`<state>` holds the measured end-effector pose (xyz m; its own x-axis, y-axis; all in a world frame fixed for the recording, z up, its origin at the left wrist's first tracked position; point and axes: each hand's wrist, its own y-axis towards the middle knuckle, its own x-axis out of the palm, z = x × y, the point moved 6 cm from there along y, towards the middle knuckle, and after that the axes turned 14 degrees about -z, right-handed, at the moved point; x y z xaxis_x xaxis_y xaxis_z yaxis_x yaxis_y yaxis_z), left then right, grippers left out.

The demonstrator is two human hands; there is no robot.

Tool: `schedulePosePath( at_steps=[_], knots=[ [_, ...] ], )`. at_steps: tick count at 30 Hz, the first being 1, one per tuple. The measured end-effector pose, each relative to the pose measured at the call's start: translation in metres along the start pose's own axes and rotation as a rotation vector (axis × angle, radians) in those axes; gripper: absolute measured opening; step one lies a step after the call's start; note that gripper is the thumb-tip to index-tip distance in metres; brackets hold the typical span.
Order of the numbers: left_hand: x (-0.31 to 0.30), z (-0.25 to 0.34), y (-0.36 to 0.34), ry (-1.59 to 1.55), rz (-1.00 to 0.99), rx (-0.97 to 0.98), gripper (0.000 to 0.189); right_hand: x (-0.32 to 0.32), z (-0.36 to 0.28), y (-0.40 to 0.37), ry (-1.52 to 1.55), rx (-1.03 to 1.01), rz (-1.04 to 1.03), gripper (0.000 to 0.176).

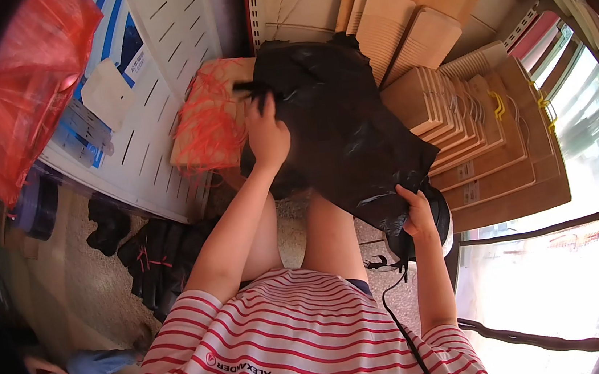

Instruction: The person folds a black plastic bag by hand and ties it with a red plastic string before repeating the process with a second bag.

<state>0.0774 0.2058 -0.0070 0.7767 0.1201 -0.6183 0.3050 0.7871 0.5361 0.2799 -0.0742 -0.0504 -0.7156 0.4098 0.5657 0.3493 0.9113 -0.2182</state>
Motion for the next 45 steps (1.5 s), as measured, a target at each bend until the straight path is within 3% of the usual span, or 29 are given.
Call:
schedulePosePath(
  at_steps=[1, 3, 4, 8, 11, 13, 14, 15, 17, 28, 31, 33, 34, 38, 43, 45],
  knots=[
    [-0.005, 0.004, -0.003, 0.0, -0.002, 0.006, 0.052, 0.001, 0.001, 0.0, -0.001, 0.004, 0.001, 0.025],
    [0.014, 0.016, -0.009, 0.272, -0.429, 0.139, 0.046, -0.001, 0.001, 0.0, 0.005, 0.001, 0.006, 0.025],
    [0.019, 0.016, -0.011, 0.294, -0.515, 0.133, 0.041, -0.003, 0.002, 0.0, -0.013, 0.005, 0.007, 0.025],
    [0.009, 0.03, -0.006, 0.35, -0.541, 0.139, 0.035, -0.003, 0.003, -0.003, -0.023, 0.021, 0.027, 0.025],
    [0.003, 0.03, 0.004, 0.305, -0.435, 0.255, 0.024, -0.005, 0.004, -0.003, -0.009, 0.032, 0.04, 0.025],
    [0.012, 0.011, 0.019, -0.056, -0.477, 0.196, 0.023, -0.007, 0.005, -0.002, 0.005, 0.034, 0.022, 0.025],
    [0.009, 0.008, 0.024, -0.103, -0.343, 0.214, 0.021, -0.007, 0.006, -0.001, 0.003, 0.046, -0.005, 0.026],
    [0.011, 0.005, 0.029, -0.102, -0.351, 0.225, 0.021, -0.008, 0.006, -0.001, 0.012, 0.038, 0.001, 0.026],
    [0.02, -0.012, 0.042, -0.092, -0.421, 0.071, 0.02, -0.007, 0.006, 0.0, 0.029, 0.025, -0.012, 0.028],
    [0.112, -0.027, 0.133, -0.061, -0.517, 0.1, 0.024, -0.021, 0.02, -0.008, 0.1, 0.076, 0.043, 0.032],
    [0.137, -0.041, 0.162, 0.056, -0.461, 0.008, 0.035, -0.02, 0.021, -0.01, 0.131, 0.096, 0.038, 0.032],
    [0.15, -0.058, 0.179, 0.082, -0.397, -0.207, 0.047, -0.017, 0.02, -0.012, 0.14, 0.12, 0.021, 0.03],
    [0.166, -0.076, 0.188, -0.091, -0.482, -0.39, 0.055, -0.017, 0.019, -0.012, 0.115, 0.123, 0.036, 0.031],
    [0.177, -0.073, 0.201, 0.027, -0.477, -0.36, 0.066, -0.018, 0.018, -0.011, 0.152, 0.116, 0.038, 0.03],
    [0.206, -0.103, 0.209, -0.198, -0.66, -0.391, 0.04, -0.017, 0.016, -0.011, 0.13, 0.103, 0.048, 0.029],
    [0.19, -0.079, 0.202, -0.336, -0.695, -0.388, 0.048, -0.019, 0.018, -0.01, 0.129, 0.112, 0.051, 0.029]
  ],
)
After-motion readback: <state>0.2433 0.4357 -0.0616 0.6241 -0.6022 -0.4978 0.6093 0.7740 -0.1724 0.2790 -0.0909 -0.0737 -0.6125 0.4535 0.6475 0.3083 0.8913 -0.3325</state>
